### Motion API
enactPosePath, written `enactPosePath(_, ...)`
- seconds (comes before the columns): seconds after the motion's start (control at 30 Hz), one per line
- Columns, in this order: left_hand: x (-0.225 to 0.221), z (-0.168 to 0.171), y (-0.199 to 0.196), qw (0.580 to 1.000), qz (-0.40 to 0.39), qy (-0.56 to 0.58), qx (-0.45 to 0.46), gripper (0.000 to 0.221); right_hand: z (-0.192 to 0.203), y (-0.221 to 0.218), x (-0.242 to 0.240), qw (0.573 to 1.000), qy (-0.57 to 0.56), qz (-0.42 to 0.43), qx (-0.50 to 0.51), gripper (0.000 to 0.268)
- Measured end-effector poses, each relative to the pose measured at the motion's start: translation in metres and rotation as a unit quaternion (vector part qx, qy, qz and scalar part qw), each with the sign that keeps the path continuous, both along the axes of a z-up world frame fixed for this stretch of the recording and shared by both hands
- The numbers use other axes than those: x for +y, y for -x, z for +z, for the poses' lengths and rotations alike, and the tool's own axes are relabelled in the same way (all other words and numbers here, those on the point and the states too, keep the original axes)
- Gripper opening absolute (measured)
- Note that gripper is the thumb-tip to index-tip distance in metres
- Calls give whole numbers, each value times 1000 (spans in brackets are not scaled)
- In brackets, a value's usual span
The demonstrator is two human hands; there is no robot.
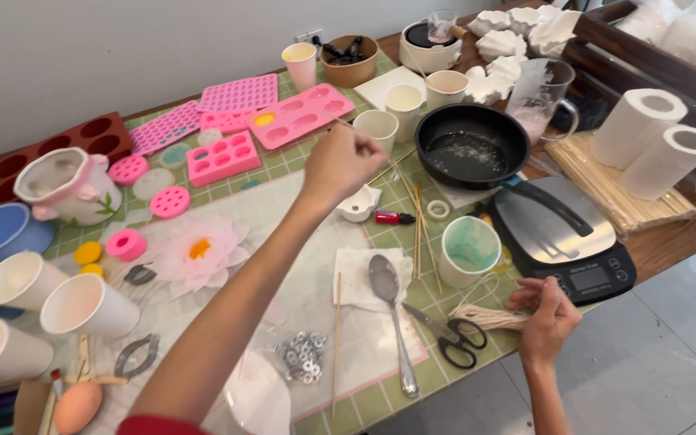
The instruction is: Assembling a wick into a lotus-shaped candle and preparing the wick base.
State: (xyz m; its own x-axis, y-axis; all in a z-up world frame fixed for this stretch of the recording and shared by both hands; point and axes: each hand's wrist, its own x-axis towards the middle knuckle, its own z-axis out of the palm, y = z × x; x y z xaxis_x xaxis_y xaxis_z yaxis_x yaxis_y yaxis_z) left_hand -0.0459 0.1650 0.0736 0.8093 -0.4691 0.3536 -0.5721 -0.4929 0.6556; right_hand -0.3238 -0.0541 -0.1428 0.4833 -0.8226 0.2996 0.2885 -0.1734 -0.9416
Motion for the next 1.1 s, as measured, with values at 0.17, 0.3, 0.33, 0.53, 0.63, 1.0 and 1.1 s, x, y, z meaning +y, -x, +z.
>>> enactPosePath(0.17,73,-16,46,995,25,-90,29,15,7,6,-1,999,18,7,-25,52)
enactPosePath(0.3,93,-45,57,991,44,-113,62,13,21,14,33,988,104,-66,-93,56)
enactPosePath(0.33,96,-55,63,989,46,-117,78,13,24,23,50,980,151,-65,-108,57)
enactPosePath(0.53,86,-105,70,991,53,-112,40,12,97,3,188,897,394,173,100,15)
enactPosePath(0.63,85,-123,64,993,63,-98,19,12,90,-1,182,856,486,172,37,20)
enactPosePath(1.0,89,-137,59,994,74,-78,-1,11,54,6,160,891,415,173,56,12)
enactPosePath(1.1,87,-136,60,995,78,-61,-6,12,52,6,158,891,419,167,59,11)
